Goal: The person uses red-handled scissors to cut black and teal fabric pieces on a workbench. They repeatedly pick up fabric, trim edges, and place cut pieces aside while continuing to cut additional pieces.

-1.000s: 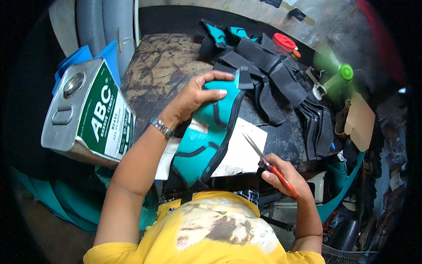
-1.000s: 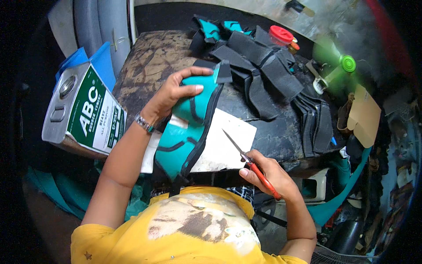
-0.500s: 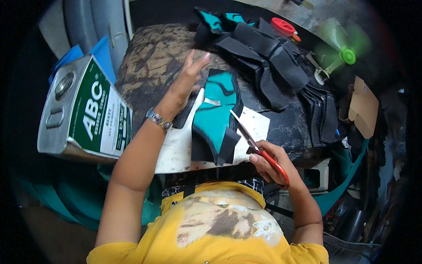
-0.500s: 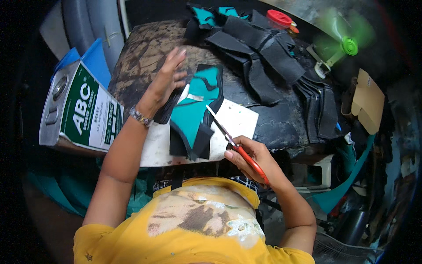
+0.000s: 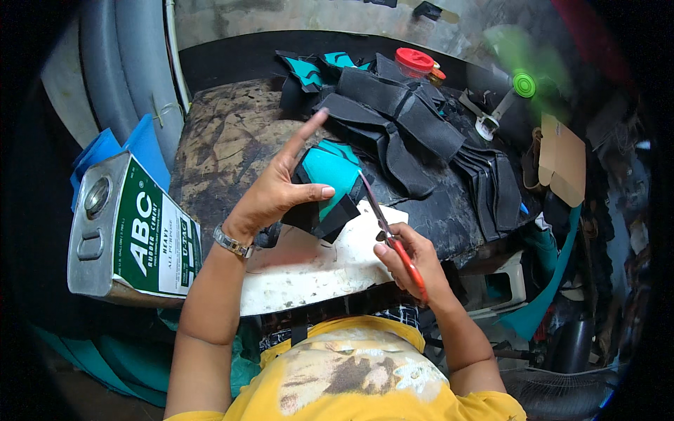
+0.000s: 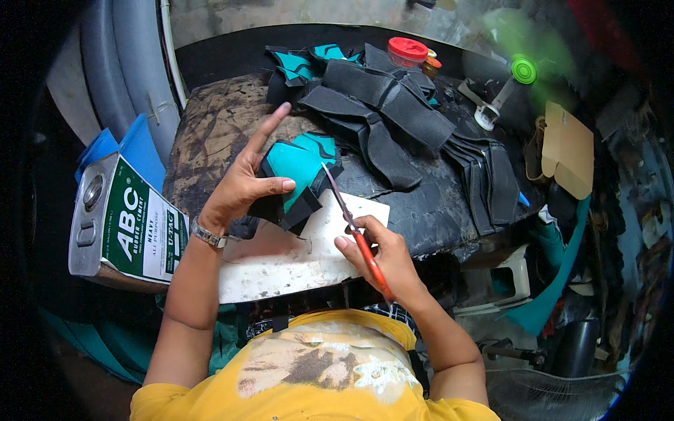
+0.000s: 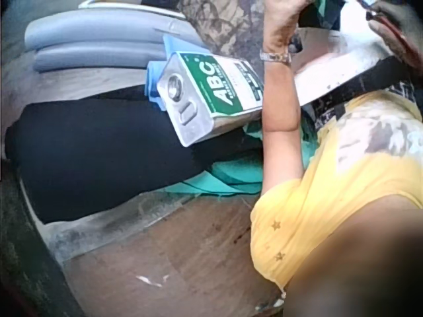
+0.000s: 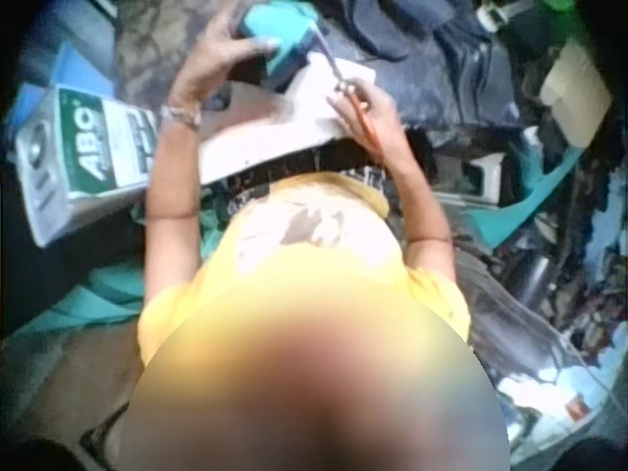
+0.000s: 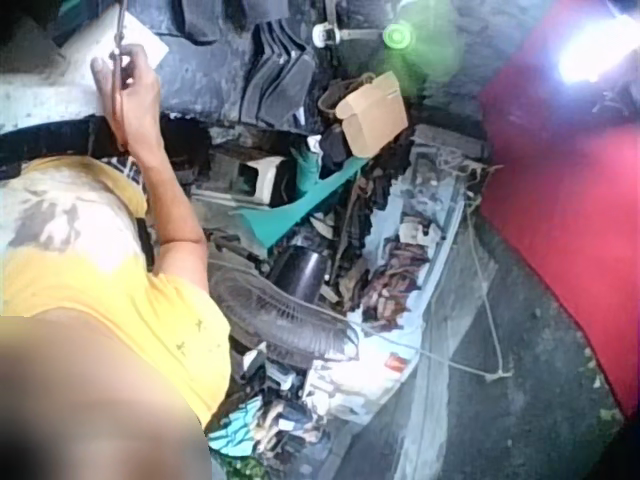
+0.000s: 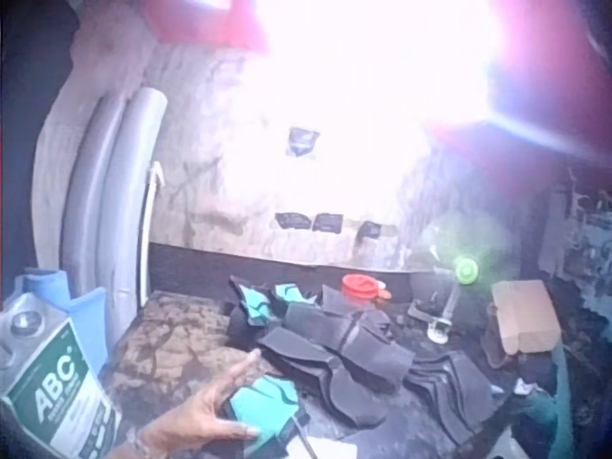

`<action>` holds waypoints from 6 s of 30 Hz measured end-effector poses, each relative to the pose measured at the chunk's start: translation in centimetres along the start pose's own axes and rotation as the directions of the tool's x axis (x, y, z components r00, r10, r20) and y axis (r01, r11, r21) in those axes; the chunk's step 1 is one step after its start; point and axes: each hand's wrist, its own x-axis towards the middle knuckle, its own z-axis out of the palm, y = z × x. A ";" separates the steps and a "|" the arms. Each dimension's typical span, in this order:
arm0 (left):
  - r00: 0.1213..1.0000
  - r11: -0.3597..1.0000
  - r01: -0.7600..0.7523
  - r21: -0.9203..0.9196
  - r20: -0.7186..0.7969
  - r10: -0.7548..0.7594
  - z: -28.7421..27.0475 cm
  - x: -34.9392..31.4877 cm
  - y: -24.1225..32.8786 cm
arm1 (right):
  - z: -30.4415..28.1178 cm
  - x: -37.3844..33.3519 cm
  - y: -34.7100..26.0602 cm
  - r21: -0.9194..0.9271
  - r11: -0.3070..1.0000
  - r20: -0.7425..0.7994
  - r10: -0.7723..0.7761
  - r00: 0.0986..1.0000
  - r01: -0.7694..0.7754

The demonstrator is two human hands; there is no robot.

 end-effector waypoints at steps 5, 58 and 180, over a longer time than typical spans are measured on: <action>0.999 1.000 0.011 -0.023 0.036 -0.010 -0.8 -0.2 -0.1 | -2.0 -1.0 -0.6 0.220 0.967 0.270 0.067 0.961 -0.129; 0.999 0.999 -0.026 0.023 0.030 0.026 -0.6 -0.3 0.4 | -1.6 -2.4 0.7 -0.543 0.748 -0.156 -0.537 0.829 0.382; 0.956 0.691 0.254 -0.676 0.067 -0.286 8.7 -2.2 -3.3 | 0.0 -0.7 3.2 0.395 0.903 -0.076 -0.152 0.985 0.170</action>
